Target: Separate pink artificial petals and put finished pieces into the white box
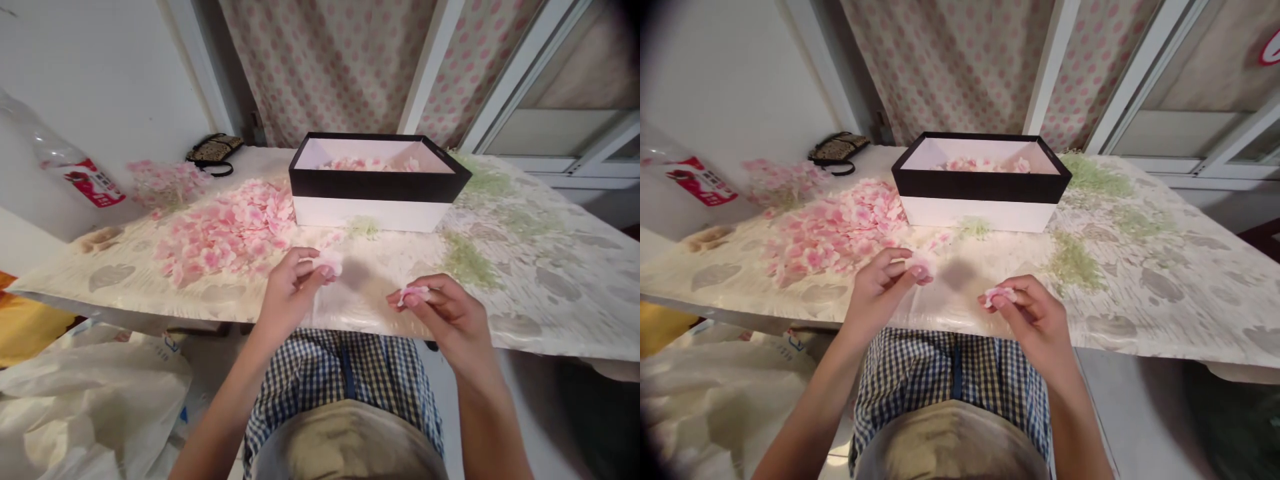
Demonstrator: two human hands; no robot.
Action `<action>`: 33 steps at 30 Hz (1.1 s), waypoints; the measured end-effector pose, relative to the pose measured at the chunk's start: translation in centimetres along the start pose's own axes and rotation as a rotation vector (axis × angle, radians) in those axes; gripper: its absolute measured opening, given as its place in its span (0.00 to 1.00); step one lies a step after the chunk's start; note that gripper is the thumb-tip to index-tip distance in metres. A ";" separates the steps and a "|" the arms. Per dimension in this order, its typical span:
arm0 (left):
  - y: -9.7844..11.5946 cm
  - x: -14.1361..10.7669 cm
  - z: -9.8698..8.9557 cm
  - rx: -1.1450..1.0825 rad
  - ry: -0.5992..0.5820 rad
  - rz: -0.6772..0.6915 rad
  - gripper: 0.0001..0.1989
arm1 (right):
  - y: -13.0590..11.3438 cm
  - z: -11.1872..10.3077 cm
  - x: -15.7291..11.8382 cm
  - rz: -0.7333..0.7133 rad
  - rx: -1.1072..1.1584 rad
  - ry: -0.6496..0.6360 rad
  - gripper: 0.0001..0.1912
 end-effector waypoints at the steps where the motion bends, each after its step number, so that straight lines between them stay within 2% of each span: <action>1: 0.2 -0.4 0.9 -0.025 -0.047 -0.011 0.10 | -0.7 0.6 -0.2 -0.047 -0.030 -0.021 0.04; 6: 1.7 -2.5 4.5 0.036 -0.301 0.049 0.03 | -4.4 3.5 -1.3 -0.371 -0.220 -0.114 0.10; 9: 2.6 -3.1 5.3 0.045 -0.382 0.103 0.03 | -4.7 4.0 -1.5 -0.419 -0.227 -0.107 0.11; 20: 2.6 -3.7 6.6 0.088 -0.476 0.124 0.05 | -3.5 3.8 -1.4 -0.361 -0.147 -0.098 0.08; 24: 3.3 -4.0 6.7 0.230 -0.512 0.226 0.08 | -1.7 3.8 -1.0 -0.222 -0.092 -0.145 0.08; 27: 3.1 -3.4 6.4 0.324 -0.572 0.270 0.10 | -0.3 2.9 -0.2 -0.132 -0.158 -0.086 0.10; 29: 2.6 -1.8 5.1 0.455 -0.497 0.269 0.09 | 0.1 2.2 0.3 -0.119 -0.204 -0.034 0.06; 31: 2.0 0.2 3.5 0.661 -0.351 0.255 0.10 | 0.4 1.8 0.6 -0.102 -0.195 -0.004 0.04; 33: 1.5 1.8 2.9 0.841 -0.272 0.256 0.12 | 0.7 1.5 0.8 -0.070 -0.153 0.020 0.03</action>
Point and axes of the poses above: each hand's wrist, its own x-axis towards the middle knuckle, its own z-axis out of the palm, y = z × x, the point moved 9 cm from there along x, towards the middle knuckle, and after that the axes turned 6 degrees about z, right-handed, at the moved point
